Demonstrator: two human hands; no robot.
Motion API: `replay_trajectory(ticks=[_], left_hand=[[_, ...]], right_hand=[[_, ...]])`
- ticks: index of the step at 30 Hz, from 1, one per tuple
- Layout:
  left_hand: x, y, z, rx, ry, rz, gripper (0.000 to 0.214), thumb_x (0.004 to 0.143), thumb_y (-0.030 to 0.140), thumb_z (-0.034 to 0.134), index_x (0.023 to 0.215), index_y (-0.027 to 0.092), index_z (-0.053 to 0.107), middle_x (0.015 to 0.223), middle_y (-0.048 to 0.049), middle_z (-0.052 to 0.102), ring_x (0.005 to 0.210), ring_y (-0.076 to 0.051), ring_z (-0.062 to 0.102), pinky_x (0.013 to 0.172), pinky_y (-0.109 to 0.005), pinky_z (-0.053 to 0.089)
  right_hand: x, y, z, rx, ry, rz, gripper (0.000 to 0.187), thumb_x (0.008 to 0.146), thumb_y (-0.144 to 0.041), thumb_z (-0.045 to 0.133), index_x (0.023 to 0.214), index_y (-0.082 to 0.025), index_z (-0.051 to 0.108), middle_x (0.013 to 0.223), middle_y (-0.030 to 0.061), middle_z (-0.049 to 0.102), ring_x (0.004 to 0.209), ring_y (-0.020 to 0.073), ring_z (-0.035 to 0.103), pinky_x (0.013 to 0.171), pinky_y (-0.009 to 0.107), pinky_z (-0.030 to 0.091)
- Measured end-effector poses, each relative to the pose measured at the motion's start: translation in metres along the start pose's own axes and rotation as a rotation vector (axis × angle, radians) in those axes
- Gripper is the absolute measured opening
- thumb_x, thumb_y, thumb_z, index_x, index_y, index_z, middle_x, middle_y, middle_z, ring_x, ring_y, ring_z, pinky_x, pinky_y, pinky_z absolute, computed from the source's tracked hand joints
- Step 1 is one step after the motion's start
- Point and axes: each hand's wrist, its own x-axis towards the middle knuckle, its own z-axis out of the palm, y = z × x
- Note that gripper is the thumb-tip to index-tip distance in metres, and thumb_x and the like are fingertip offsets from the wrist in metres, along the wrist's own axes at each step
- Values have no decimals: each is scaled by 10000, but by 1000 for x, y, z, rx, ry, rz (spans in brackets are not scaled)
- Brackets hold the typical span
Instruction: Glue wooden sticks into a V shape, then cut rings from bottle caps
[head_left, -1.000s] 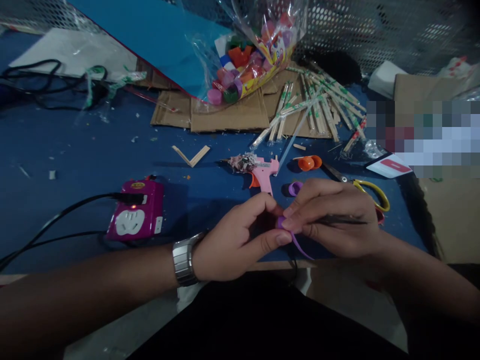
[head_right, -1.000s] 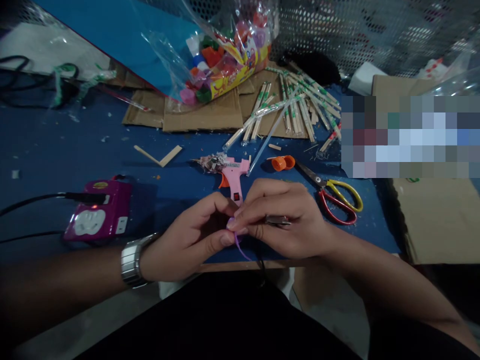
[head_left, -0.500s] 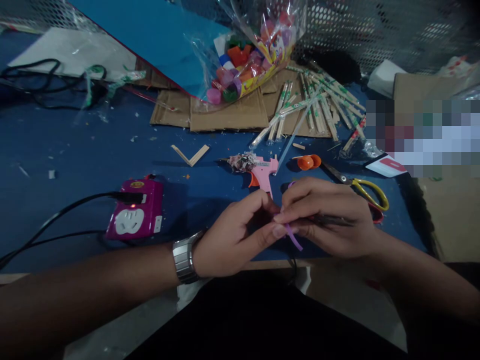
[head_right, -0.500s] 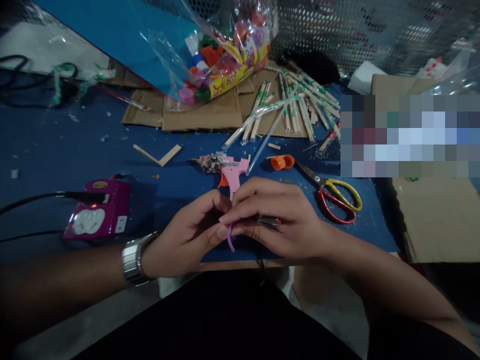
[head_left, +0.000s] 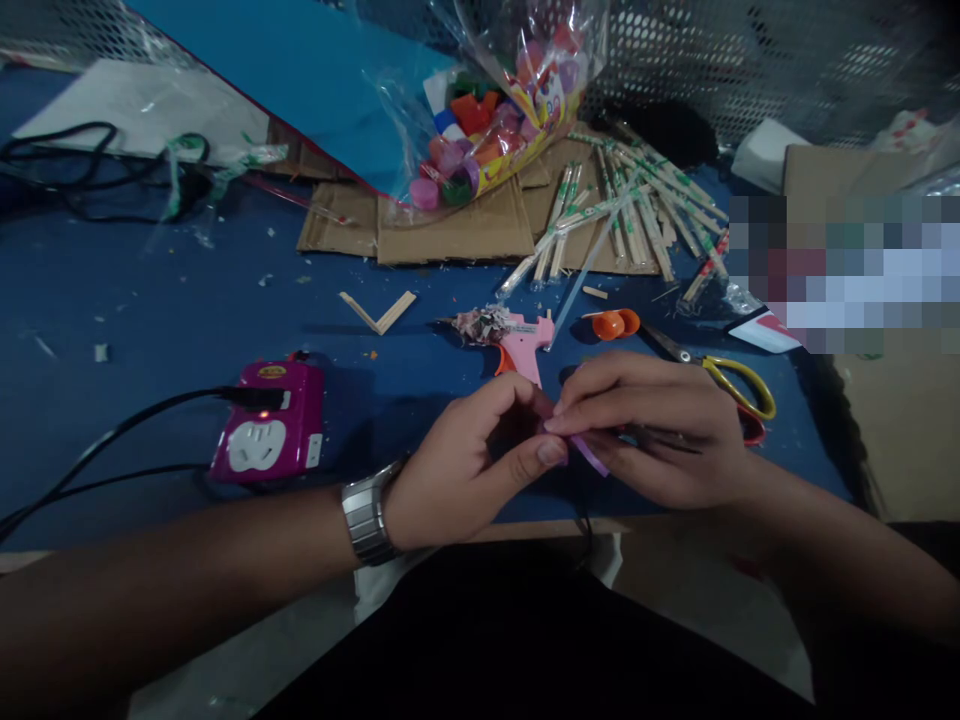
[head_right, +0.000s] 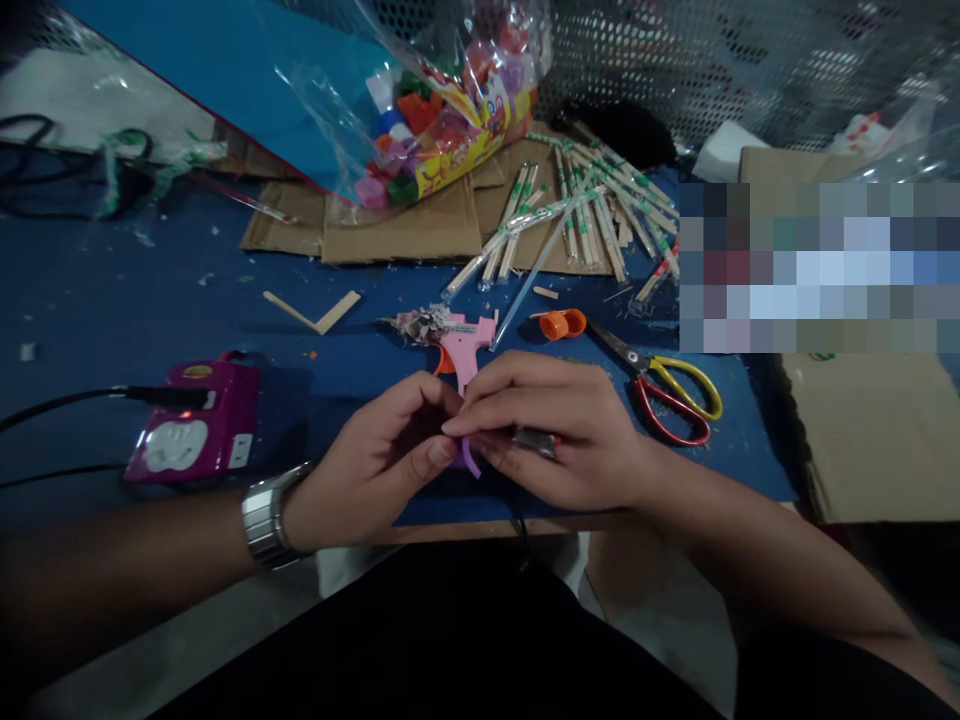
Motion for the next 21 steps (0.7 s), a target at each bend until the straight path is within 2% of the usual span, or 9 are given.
replay_trajectory(ticks=[4,8,12,16,21], left_hand=[[2,1,0,-65,-56,-29,222,981,315,741,1121,180,633,996,-18,718,837,-127,665,746,-226,546],[2,1,2,-6,-4,-2,188,948,252,787,1020,180,628,913,25,705,779,-93,630,709,-192,502],[3,3,2,104,44,42,198,953,285,795,1003,181,634,893,30,700,776,-94,616,713,-200,482],[3,5,2,218,86,117,203,964,318,787,1016,180,647,881,25,696,745,-100,604,696,-219,473],[1,2,5,265,90,223,201,936,271,823,1017,177,665,982,-11,725,894,-133,677,833,-238,528]], right_hand=[[-1,2,3,-9,31,-36,249,944,-133,721,1164,-222,798,1039,98,776,916,188,769,794,304,638],[-2,-2,10,-8,93,22,209,931,-106,719,1088,-208,811,992,90,777,856,180,761,758,303,630],[-4,-7,20,-25,216,99,176,939,-126,715,1037,-237,809,928,73,764,821,192,734,725,335,618],[-4,-9,28,-35,275,86,178,923,-128,726,1037,-245,798,888,68,747,782,194,703,685,344,595],[1,-9,27,-92,362,126,132,933,-144,729,977,-248,798,802,48,718,717,183,671,638,332,570]])
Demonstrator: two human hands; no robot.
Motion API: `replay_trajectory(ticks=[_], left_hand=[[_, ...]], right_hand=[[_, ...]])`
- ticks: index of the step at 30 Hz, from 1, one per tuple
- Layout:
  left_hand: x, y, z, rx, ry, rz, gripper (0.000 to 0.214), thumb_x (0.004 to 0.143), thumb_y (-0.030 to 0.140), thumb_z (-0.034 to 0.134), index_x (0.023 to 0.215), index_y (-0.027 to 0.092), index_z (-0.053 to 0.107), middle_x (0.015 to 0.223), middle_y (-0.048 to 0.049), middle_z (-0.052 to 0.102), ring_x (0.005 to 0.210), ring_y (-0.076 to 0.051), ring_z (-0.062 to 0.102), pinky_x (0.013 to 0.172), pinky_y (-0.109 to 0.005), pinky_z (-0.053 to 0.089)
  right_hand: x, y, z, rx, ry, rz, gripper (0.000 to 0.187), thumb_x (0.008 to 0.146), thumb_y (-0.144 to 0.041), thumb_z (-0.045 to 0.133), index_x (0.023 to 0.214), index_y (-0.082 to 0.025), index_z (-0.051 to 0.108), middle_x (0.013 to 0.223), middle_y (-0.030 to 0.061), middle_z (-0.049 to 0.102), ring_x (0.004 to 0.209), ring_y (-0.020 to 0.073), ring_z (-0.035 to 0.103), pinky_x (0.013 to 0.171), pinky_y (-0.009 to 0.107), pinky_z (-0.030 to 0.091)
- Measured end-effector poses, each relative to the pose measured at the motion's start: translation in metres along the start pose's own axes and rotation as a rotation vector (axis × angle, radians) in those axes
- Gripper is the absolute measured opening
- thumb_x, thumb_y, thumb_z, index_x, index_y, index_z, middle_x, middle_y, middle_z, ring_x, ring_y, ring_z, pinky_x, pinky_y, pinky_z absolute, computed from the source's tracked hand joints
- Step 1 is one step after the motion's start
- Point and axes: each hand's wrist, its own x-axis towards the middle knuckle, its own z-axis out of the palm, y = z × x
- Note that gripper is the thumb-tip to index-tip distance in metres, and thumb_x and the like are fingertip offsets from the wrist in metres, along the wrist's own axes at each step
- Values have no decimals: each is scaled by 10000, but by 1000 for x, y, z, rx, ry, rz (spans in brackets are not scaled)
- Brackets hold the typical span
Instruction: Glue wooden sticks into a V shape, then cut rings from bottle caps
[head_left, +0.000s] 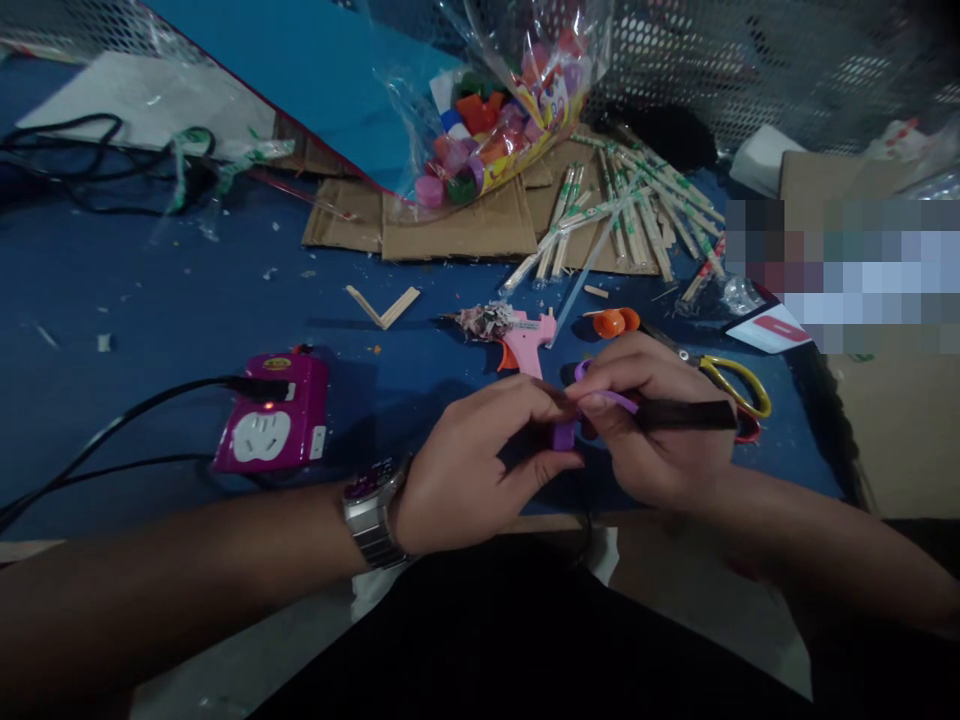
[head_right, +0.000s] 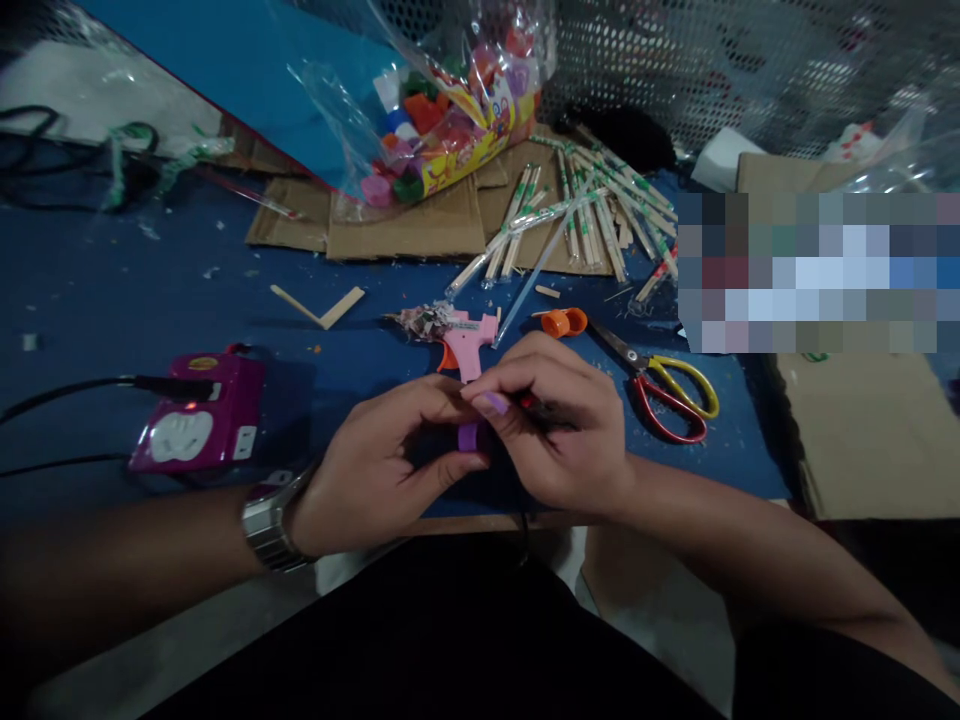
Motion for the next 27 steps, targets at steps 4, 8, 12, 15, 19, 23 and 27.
replay_trajectory(ticks=[4,8,12,15,19,23,27], left_hand=[[-3,-4,1,-95,6,-71,380,878,255,880,1175,201,649,1067,6,739,922,-118,698,836,-214,542],[-3,-7,-2,-176,-9,-130,481,867,276,878,1275,207,633,1149,-4,741,970,-136,708,862,-234,552],[-1,-6,-3,-195,-10,-198,369,926,258,820,1257,208,665,1109,-5,758,958,-136,716,858,-238,551],[-1,-6,-2,-274,28,-212,411,908,256,847,1267,213,652,1148,-16,749,1004,-148,731,881,-234,574],[-1,-7,-2,-270,9,-180,416,863,275,895,1197,204,656,1064,-4,749,923,-139,727,818,-218,579],[-1,-7,-5,-245,-18,-178,457,845,315,905,1207,199,654,1079,-10,747,915,-144,713,813,-229,569],[1,-4,-5,-241,-53,-224,314,912,339,831,1143,187,683,947,10,732,791,-116,666,709,-208,535]], right_hand=[[3,6,-1,33,-13,-27,134,933,-151,750,1004,-245,814,847,50,758,740,181,694,662,327,584],[1,14,-2,30,-50,-135,199,914,-123,752,1071,-230,814,938,69,793,806,189,736,715,328,610],[-1,18,-6,-20,-49,-197,206,933,-167,760,1105,-265,816,938,65,793,828,207,753,721,336,632],[-2,19,-11,-84,-76,-264,253,918,-154,775,1153,-245,804,1010,72,791,866,201,756,757,324,648],[-3,22,-15,-106,-159,-317,267,910,-75,770,1162,-161,794,1103,83,775,964,166,759,862,273,641],[-6,23,-18,-73,-189,-319,238,950,-54,723,1139,-175,805,1133,76,794,972,156,784,889,254,645],[-6,20,-22,-104,-226,-322,263,974,-59,687,1166,-196,802,1150,70,813,973,163,797,877,256,659]])
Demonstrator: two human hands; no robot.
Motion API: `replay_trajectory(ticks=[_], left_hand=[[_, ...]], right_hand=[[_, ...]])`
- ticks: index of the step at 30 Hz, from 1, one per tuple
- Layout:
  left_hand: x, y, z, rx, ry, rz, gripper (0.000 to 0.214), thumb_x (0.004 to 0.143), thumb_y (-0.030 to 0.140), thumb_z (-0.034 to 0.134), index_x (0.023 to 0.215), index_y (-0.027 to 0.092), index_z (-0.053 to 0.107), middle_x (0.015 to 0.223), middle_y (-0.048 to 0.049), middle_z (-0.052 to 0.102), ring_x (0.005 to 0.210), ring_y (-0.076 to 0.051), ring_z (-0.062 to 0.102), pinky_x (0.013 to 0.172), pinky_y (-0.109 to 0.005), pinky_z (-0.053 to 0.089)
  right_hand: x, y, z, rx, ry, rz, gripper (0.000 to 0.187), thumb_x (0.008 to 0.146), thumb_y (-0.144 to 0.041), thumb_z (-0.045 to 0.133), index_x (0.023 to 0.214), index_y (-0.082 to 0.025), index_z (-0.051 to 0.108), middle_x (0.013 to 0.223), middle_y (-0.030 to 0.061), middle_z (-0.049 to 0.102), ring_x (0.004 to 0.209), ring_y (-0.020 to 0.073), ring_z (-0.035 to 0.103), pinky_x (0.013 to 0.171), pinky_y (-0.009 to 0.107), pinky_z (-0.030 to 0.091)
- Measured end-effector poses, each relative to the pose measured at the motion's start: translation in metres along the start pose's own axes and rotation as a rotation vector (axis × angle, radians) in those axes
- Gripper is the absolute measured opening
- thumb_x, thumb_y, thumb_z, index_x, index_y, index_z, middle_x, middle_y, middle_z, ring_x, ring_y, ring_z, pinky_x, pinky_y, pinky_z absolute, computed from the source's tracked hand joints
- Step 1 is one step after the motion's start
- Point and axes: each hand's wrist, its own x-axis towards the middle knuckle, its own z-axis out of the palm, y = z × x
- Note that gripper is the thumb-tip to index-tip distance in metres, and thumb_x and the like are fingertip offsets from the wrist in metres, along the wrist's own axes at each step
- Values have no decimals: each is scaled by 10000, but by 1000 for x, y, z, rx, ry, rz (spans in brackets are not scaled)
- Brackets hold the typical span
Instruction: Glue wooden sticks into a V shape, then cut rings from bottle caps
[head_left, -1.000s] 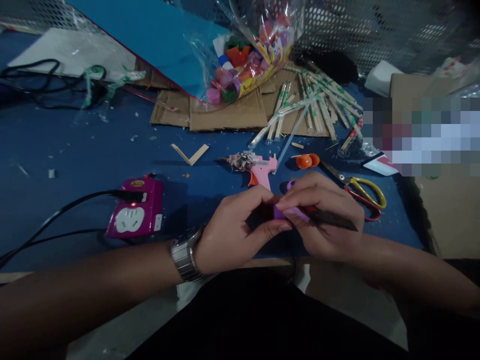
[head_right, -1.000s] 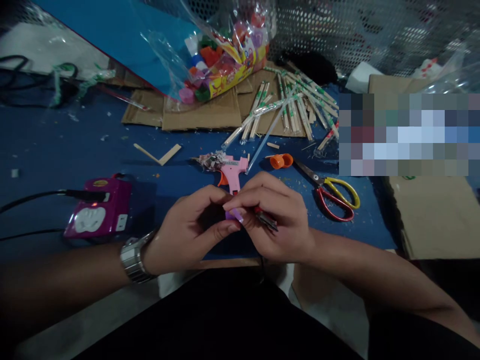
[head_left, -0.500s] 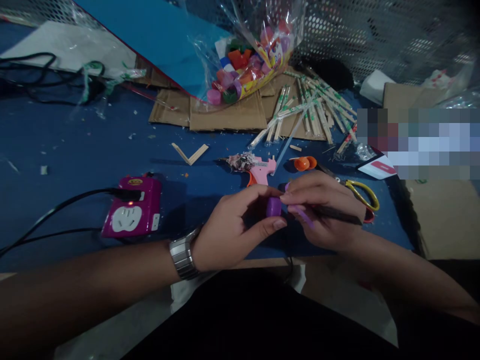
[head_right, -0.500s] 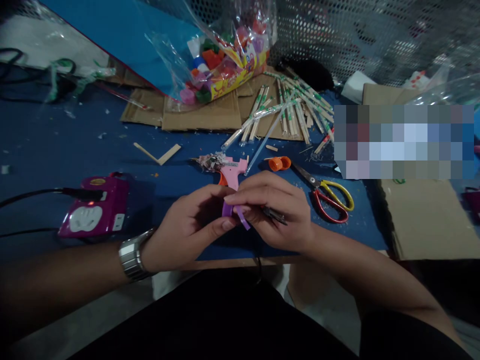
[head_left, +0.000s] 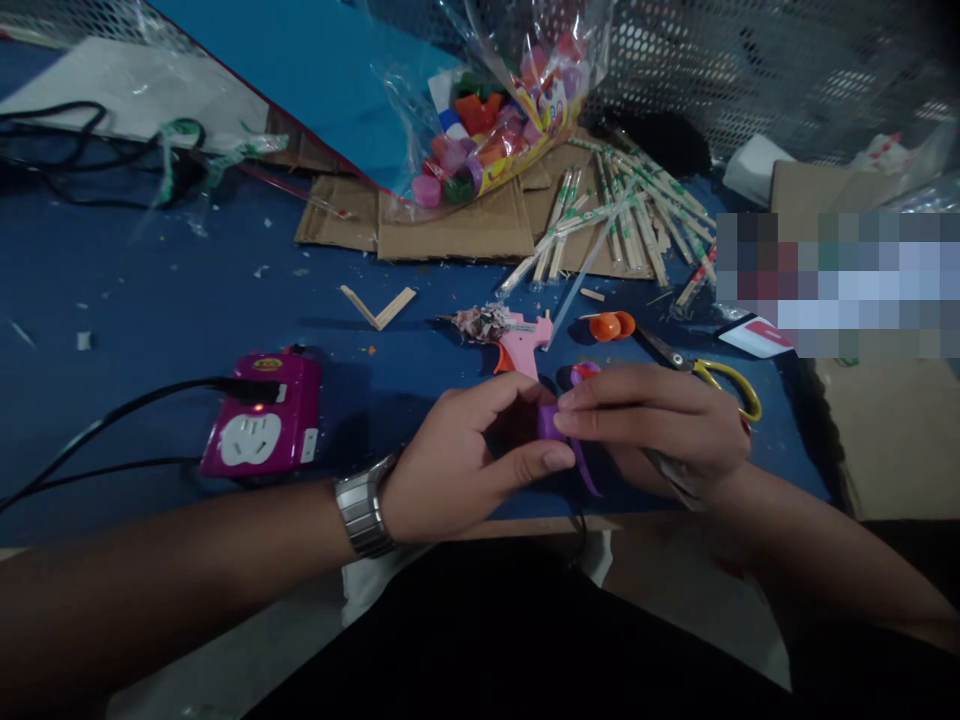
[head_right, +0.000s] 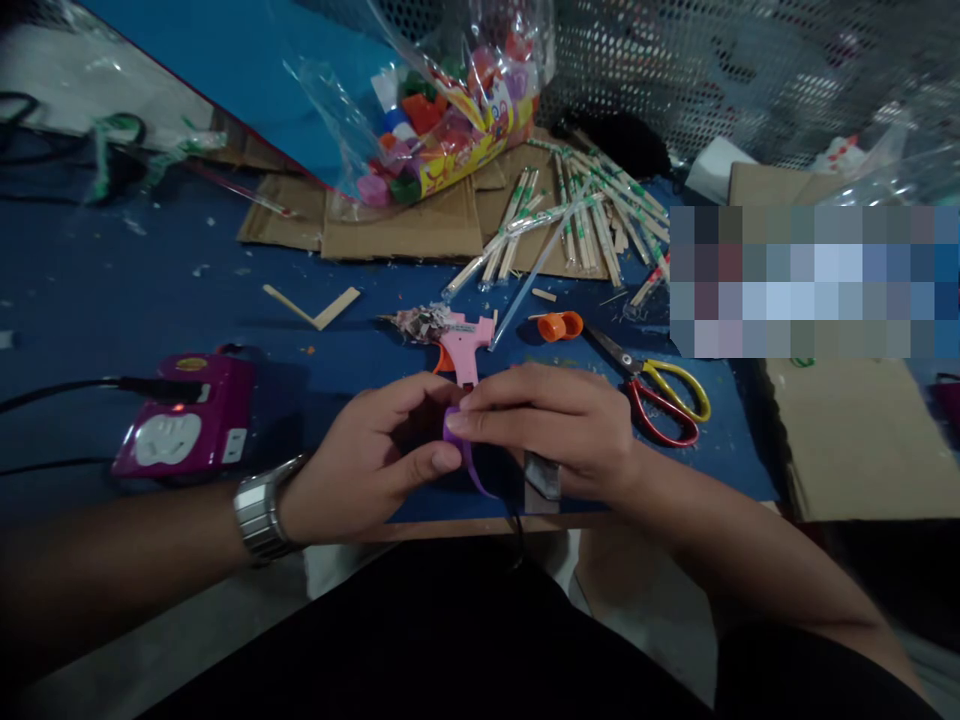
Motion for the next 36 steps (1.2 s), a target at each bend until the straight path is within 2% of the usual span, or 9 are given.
replay_trajectory(ticks=[2,6,10,15,20,23,27,32,36], left_hand=[[1,1,1,-17,-7,-26,231,928,294,817,1083,184,686,870,30,722,721,-92,641,669,-184,520],[3,3,1,-46,-17,-12,225,919,223,825,1090,182,684,932,33,755,774,-74,681,707,-143,536],[2,3,0,-19,-25,20,233,889,196,857,1039,179,680,872,63,731,727,-44,645,671,-111,493],[2,3,-1,114,3,38,240,893,271,863,1009,170,680,824,67,693,706,-46,593,662,-131,463],[2,3,0,218,23,79,296,932,410,825,977,160,674,755,71,653,643,-46,542,612,-157,429],[3,4,1,304,40,136,316,930,431,829,993,159,682,815,54,687,690,-57,590,656,-173,452],[3,4,2,350,53,198,315,938,416,827,1043,156,684,905,27,736,786,-80,673,735,-185,507],[-4,-3,9,369,-2,413,302,950,313,820,1179,161,695,1108,-44,771,1078,-145,734,968,-220,577],[-5,-6,10,291,29,336,359,927,320,845,1218,188,682,1131,-52,770,1058,-161,744,967,-255,605]], right_hand=[[3,0,-2,23,-23,27,264,960,-54,707,1151,-205,808,1150,71,816,979,164,801,897,256,658],[12,2,-8,143,-77,80,235,927,-15,732,1071,-176,823,1090,86,817,976,166,801,966,270,637],[18,1,-10,241,-103,142,202,916,-42,762,1055,-170,834,1049,87,806,956,166,785,923,271,628],[20,-9,-4,376,-57,385,48,925,-130,792,937,-176,801,988,55,763,885,133,733,844,247,601],[17,-17,1,459,-41,553,37,963,-199,764,927,-199,756,987,45,722,877,138,684,804,264,581],[16,-20,4,517,3,657,52,980,-218,746,930,-210,733,965,38,697,813,137,662,686,262,561],[14,-24,7,488,61,657,52,958,-200,777,925,-212,738,939,31,704,860,148,687,773,283,578],[10,-19,6,543,284,781,51,981,-269,769,977,-243,726,805,-21,671,507,81,570,483,250,465],[13,-10,4,539,309,749,125,929,-309,829,966,-224,745,872,-2,717,506,91,618,468,255,512]])
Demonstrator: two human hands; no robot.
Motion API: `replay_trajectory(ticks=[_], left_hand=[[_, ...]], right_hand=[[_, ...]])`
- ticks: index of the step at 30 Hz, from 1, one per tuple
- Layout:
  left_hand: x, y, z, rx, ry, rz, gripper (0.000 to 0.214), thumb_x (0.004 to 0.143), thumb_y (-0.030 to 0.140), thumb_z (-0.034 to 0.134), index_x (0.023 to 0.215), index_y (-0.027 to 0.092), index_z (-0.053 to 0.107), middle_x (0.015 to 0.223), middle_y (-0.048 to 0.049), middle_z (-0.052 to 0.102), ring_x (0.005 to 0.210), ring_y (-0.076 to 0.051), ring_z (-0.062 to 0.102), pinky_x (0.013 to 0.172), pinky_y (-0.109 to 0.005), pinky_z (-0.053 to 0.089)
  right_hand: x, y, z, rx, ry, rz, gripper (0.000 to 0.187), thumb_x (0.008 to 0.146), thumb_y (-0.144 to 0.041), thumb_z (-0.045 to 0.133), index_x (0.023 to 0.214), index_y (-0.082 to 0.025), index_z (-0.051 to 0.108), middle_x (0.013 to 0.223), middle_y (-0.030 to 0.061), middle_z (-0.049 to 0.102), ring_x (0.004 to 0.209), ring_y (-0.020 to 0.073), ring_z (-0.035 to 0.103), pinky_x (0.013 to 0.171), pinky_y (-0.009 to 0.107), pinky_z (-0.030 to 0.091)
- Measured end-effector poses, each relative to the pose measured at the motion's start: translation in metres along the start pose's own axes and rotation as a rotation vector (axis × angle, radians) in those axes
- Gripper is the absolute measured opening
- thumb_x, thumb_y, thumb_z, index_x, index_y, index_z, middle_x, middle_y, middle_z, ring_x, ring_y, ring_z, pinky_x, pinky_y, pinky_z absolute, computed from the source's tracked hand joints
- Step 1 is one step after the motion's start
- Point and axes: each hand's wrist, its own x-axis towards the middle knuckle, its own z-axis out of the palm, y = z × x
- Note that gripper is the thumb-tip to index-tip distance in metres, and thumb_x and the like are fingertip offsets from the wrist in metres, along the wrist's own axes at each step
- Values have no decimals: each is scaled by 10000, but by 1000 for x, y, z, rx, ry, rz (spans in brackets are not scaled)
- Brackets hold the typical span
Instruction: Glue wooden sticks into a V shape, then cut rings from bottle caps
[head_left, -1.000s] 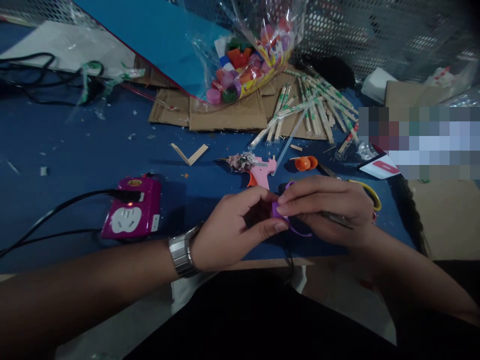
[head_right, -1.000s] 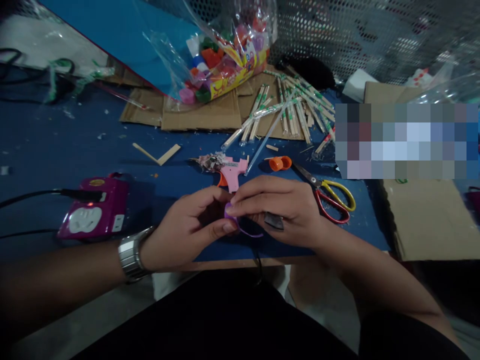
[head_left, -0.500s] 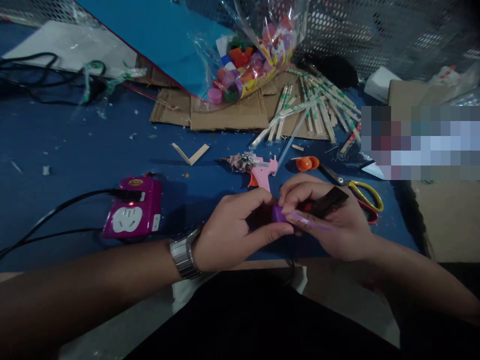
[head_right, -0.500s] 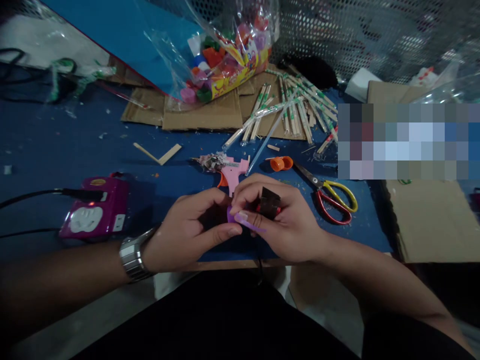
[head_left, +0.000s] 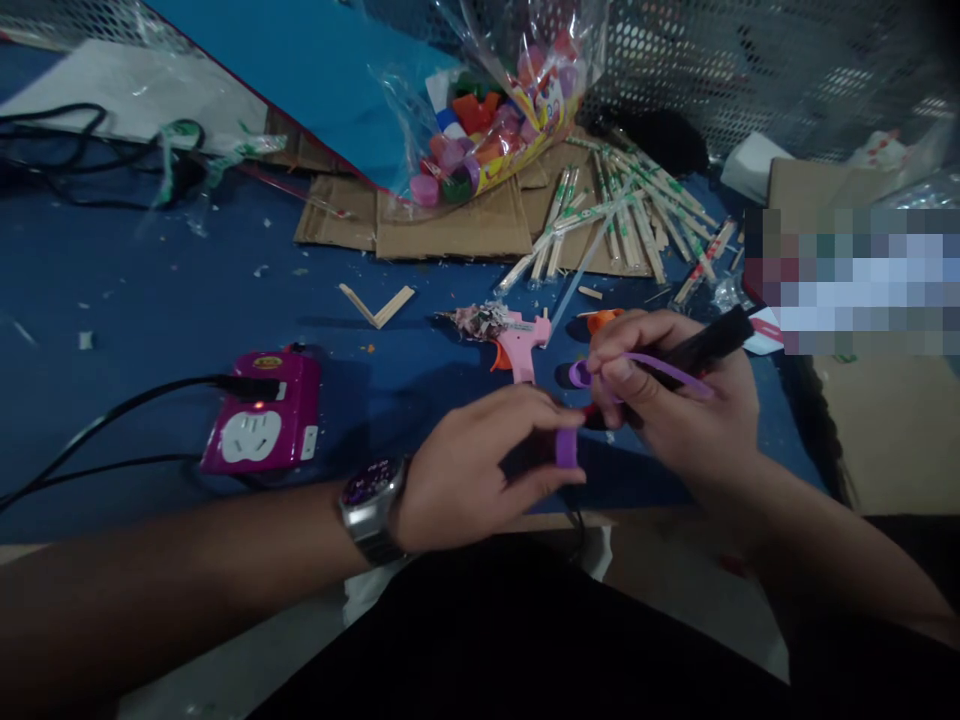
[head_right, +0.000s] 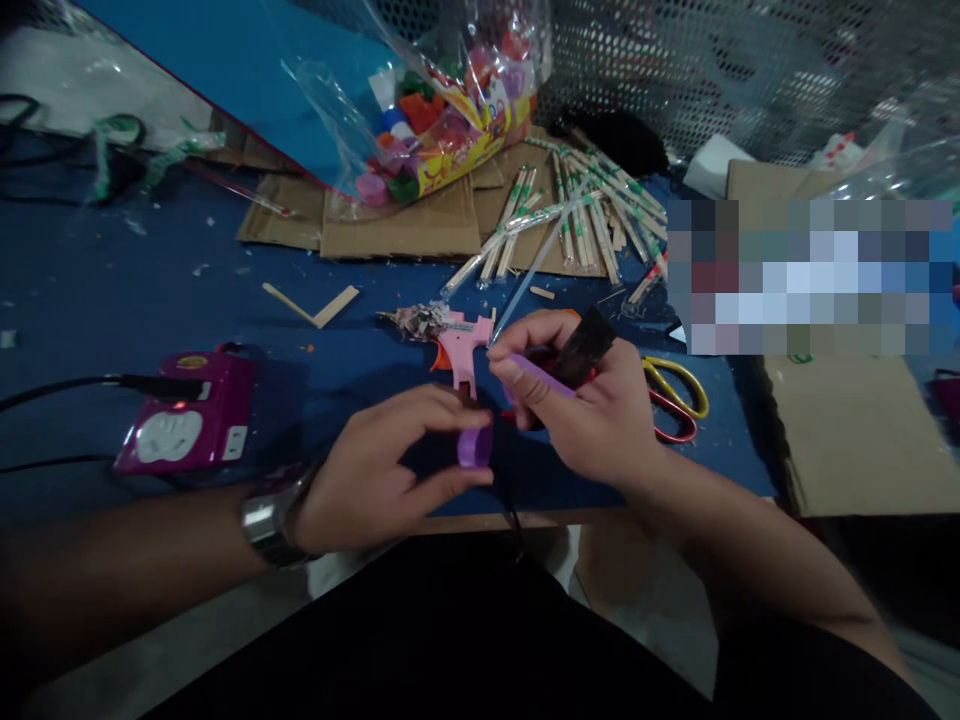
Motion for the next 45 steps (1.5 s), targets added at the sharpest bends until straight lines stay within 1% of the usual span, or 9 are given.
replay_trajectory(ticks=[4,11,17,25,31,34,36,41,45], left_hand=[[3,-2,-5,-195,47,-211,407,931,286,836,1285,226,644,1207,-62,746,1061,-174,753,967,-293,619],[5,-3,-4,-450,52,-354,383,973,273,778,1286,193,573,1258,-127,734,1087,-206,766,964,-347,639],[7,-1,-7,-485,66,-357,313,1052,339,673,1309,181,592,1244,-121,747,1006,-171,768,817,-274,647],[3,-2,-5,-604,75,-401,326,1120,420,531,1361,215,607,1243,-116,736,1033,-197,744,817,-317,594],[2,-2,-3,-634,24,-394,302,1125,387,479,1304,183,611,990,-61,675,871,-167,689,812,-330,566],[1,0,-6,-497,-16,-363,328,1132,392,415,1293,179,604,879,-31,621,776,-157,624,770,-335,546],[2,0,-9,-301,-34,-297,301,1115,363,422,1285,184,594,905,-36,641,774,-158,608,747,-334,517],[11,-1,-19,236,-108,-74,262,968,282,592,1201,162,585,1134,-95,690,1040,-241,642,940,-411,511],[17,6,-25,631,-246,65,215,933,343,628,1042,157,625,1074,-110,680,1018,-308,636,895,-471,491]], right_hand=[[8,3,-3,-138,-1,10,123,912,-293,843,977,-205,787,835,6,739,498,93,630,456,237,520],[13,12,-7,-144,14,-54,230,919,-267,816,1107,-250,683,867,-13,704,536,104,603,471,250,534],[9,12,-8,-251,-29,-106,65,946,-250,783,996,-233,745,939,12,727,599,115,641,525,266,543],[12,5,-12,-386,-66,-96,88,961,-283,762,1016,-222,795,855,9,755,559,117,632,546,278,521],[28,-6,-28,-887,-213,-120,123,960,-284,702,1003,-231,805,895,30,809,759,218,734,669,336,509],[34,-10,-36,-1160,-238,-93,257,976,-356,679,1175,-227,779,954,71,830,776,273,747,669,380,483],[37,-14,-42,-1220,-248,-87,283,1002,-362,641,1226,-236,757,1007,87,834,803,292,750,685,401,492],[42,-22,-59,-1301,-265,-187,260,1019,-384,608,1124,-207,767,1118,127,797,1018,336,743,850,455,537],[44,-16,-59,-1299,-543,-147,334,959,-439,697,1185,-198,741,1185,127,761,1077,341,737,918,448,547]])
